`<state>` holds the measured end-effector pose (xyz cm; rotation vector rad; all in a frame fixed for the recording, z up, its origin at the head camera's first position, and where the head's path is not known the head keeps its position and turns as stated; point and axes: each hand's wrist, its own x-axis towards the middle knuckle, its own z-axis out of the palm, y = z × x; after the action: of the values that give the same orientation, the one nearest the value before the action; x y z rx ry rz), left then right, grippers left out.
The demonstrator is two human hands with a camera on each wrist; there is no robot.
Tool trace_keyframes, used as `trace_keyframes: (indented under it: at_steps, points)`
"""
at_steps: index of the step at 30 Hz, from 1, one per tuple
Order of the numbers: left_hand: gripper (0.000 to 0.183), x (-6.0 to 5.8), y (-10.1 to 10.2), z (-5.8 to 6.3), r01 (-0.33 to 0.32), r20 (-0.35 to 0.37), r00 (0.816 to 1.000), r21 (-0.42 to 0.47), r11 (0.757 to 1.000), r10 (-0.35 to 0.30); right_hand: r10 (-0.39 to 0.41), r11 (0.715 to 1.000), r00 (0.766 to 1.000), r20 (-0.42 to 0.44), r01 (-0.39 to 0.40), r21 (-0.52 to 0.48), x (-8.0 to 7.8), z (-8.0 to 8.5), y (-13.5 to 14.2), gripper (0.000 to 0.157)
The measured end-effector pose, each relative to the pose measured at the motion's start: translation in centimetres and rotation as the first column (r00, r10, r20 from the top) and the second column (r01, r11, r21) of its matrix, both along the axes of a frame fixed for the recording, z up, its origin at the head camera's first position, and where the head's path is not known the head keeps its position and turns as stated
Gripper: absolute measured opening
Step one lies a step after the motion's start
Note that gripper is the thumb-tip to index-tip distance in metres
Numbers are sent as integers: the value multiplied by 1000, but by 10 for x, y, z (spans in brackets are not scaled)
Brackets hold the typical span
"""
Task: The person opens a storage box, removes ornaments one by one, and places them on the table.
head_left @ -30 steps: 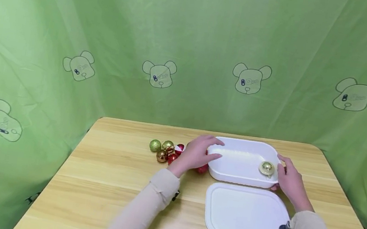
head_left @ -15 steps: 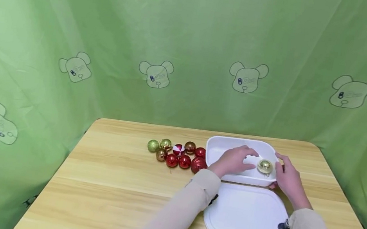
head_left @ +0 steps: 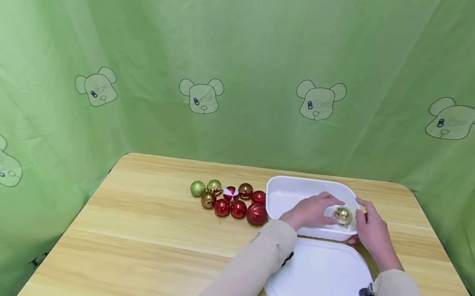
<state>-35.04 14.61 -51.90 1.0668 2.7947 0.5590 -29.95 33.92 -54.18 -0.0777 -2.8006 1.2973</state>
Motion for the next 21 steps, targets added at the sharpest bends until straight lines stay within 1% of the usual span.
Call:
trace_keyframes:
  at_steps: [3,6,12,17,21]
  points:
    - [54,0,4,-1,11,23,1000,-14,1000,-11,4,1000,1000,-1,-4,1,0,2,0,55]
    - [52,0,7,-1,9,38,999,-24,1000,-9,9,1000,1000,-4,-9,5,-1,3,0,55]
    - [43,3,14,1,15,76,997,-30,999,-12,10,1000,1000,-7,-10,4,0,2,0,55]
    - [33,5,15,4,36,81,996,-50,998,-32,9,1000,1000,3,-9,10,0,1,1,55]
    - [30,5,15,3,65,73,995,-32,997,-62,11,1000,1000,2,-11,9,1,1,2,55]
